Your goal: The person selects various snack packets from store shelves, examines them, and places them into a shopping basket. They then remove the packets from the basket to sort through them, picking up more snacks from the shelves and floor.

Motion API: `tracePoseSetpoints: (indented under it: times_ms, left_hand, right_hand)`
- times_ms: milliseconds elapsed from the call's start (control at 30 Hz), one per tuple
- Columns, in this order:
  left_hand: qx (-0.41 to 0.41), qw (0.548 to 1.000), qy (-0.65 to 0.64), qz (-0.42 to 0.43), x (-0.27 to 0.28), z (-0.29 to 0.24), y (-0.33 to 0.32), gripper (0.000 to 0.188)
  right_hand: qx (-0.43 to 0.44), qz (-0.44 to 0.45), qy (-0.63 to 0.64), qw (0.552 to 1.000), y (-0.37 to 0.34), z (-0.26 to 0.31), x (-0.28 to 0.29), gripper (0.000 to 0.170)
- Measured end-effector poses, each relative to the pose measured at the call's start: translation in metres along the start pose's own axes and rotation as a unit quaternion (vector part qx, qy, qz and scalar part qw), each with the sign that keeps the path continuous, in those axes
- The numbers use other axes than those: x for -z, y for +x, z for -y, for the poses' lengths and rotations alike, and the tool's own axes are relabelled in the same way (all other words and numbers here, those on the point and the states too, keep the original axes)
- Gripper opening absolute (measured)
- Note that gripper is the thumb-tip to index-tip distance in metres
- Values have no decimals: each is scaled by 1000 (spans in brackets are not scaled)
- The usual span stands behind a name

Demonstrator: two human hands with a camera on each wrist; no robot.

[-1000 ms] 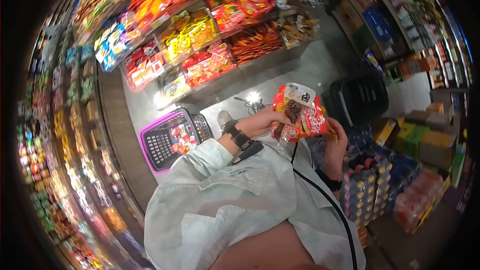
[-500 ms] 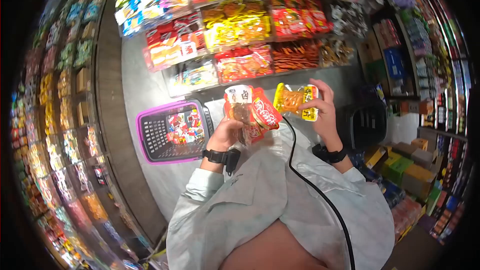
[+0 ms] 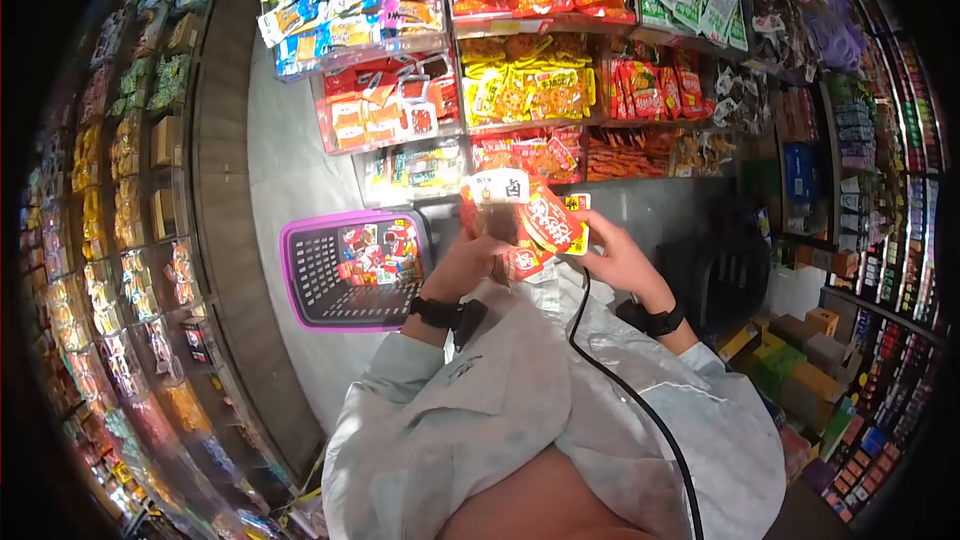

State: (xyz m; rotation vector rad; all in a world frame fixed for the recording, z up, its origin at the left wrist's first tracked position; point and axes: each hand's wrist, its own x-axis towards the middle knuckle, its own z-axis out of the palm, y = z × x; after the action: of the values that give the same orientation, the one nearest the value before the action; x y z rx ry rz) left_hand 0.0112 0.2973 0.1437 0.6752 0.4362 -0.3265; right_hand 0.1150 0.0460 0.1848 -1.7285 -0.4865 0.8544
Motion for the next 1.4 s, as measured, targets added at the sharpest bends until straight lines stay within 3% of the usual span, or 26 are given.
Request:
tracePoseSetpoints:
  times_ms: [167, 267, 300, 333, 433, 533, 567, 700, 833, 867, 933, 1033, 1133, 1167, 1267, 1400]
  left_hand:
    - [-79, 995, 52, -15, -51, -17, 54, 32]
    - [-62, 995, 9, -73, -67, -32, 88, 21]
    - [-77, 996, 15, -52, -28, -21, 115, 23]
    - [-99, 992, 6, -73, -71, -44, 111, 28]
    - [-100, 991, -9, -91, -53, -47, 140, 35]
    - [-73, 990, -67, -99, -47, -38, 133, 38]
    - [-77, 991, -57, -95, -45, -39, 129, 38]
    - [-97, 991, -44, -81, -31, -16, 96, 37]
    - [-57, 992, -27, -113, -36, -21, 60, 18]
    - [-84, 992, -30, -88, -25, -12, 57, 19]
    - [-61, 993, 24, -99, -15, -8, 37, 31]
    - [-51, 999, 14, -9, 15, 7, 20, 41]
    - [-97, 993, -28, 58, 12, 4, -8, 53]
    - [-94, 992, -31, 73, 18, 4, -19, 58]
    - [4, 997, -36, 67, 54, 29, -23, 62]
    - [28, 994, -70, 83, 32, 14, -45, 59]
  right_hand:
    - [26, 11, 71, 997, 34, -24, 54, 47]
    - [70, -17, 81, 994, 62, -20, 89, 50]
    - [124, -30, 136, 982, 79, -39, 95, 51]
    - [94, -30, 163, 982, 89, -32, 105, 51]
    - [-9, 9, 218, 976, 112, -31, 136, 45]
    - [-38, 0, 108, 993, 113, -54, 153, 41]
    - [18, -12, 149, 989, 115, -78, 150, 36]
    - [-24, 1, 111, 993, 89, -87, 141, 29]
    - [-20, 10, 95, 995, 78, -76, 107, 29]
    - [-16, 22, 91, 995, 77, -63, 96, 30]
    - [-11, 38, 95, 995, 71, -32, 68, 30]
    - [-1, 43, 132, 990, 66, 9, 20, 29]
    - [41, 20, 44, 998, 58, 15, -23, 34]
    - [16, 0, 43, 999, 53, 18, -35, 37]
    - [-20, -21, 69, 997, 31, 8, -52, 19]
    - [-21, -67, 86, 994, 3, -5, -58, 11]
